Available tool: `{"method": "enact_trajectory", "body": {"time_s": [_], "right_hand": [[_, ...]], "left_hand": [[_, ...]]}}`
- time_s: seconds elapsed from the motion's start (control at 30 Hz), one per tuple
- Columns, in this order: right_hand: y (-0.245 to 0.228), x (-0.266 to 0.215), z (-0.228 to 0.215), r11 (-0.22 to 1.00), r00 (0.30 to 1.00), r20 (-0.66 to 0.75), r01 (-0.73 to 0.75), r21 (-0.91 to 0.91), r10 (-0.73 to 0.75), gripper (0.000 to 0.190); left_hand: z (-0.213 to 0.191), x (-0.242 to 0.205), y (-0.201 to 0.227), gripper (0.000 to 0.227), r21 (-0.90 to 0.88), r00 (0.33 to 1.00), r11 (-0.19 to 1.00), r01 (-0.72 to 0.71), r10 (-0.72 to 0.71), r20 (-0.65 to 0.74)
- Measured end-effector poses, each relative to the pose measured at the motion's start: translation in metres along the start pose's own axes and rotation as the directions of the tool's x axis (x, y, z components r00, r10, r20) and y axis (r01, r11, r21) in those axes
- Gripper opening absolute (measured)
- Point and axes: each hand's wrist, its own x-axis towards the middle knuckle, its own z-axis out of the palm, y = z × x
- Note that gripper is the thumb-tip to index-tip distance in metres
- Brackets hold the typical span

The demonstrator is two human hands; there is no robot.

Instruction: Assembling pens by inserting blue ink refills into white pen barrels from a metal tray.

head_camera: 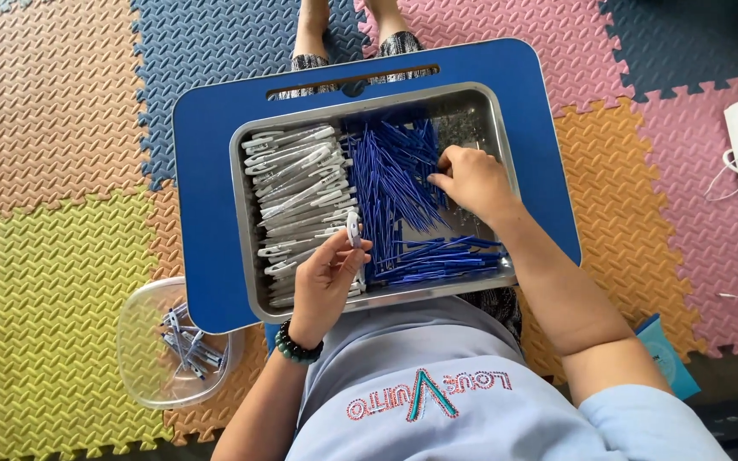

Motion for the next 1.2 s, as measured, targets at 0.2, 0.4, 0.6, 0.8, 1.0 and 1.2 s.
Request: {"method": "enact_trajectory", "body": {"time_s": [0.2,0.4,0.6,0.8,1.0,1.2], "right_hand": [[0.001,-0.007,-0.012,0.935,0.998,0.044,-0.056,0.351,0.043,0.021],[-0.059,-0.053,-0.068,0.355,0.986,-0.026,0.085,0.931,-0.168,0.018],[-0.078,-0.067,-0.075,0.233,0.955,-0.118,0.184,0.955,-0.274,0.016],[-0.081,-0.070,-0.070,0.230,0.946,-0.146,0.217,0.949,-0.290,0.014],[-0.081,-0.072,-0.062,0.223,0.938,-0.145,0.222,0.949,-0.315,0.016],[-0.081,-0.070,-0.064,0.232,0.927,-0.146,0.235,0.944,-0.345,0.016]], "left_hand": [[0.005,-0.001,-0.001,0.040,0.008,0.999,1.000,0.026,-0.026,0.022],[0.012,0.001,0.004,0.042,0.023,0.995,0.998,0.056,-0.058,0.077],[0.016,0.002,0.007,0.042,0.038,0.992,0.997,0.071,-0.075,0.101],[0.013,0.002,0.012,0.042,0.038,0.988,0.994,0.100,-0.104,0.117],[0.014,0.003,0.016,0.040,0.096,0.991,0.993,0.072,-0.082,0.102],[0.011,0.006,0.027,0.040,0.088,0.994,0.995,0.055,-0.063,0.089]]}}
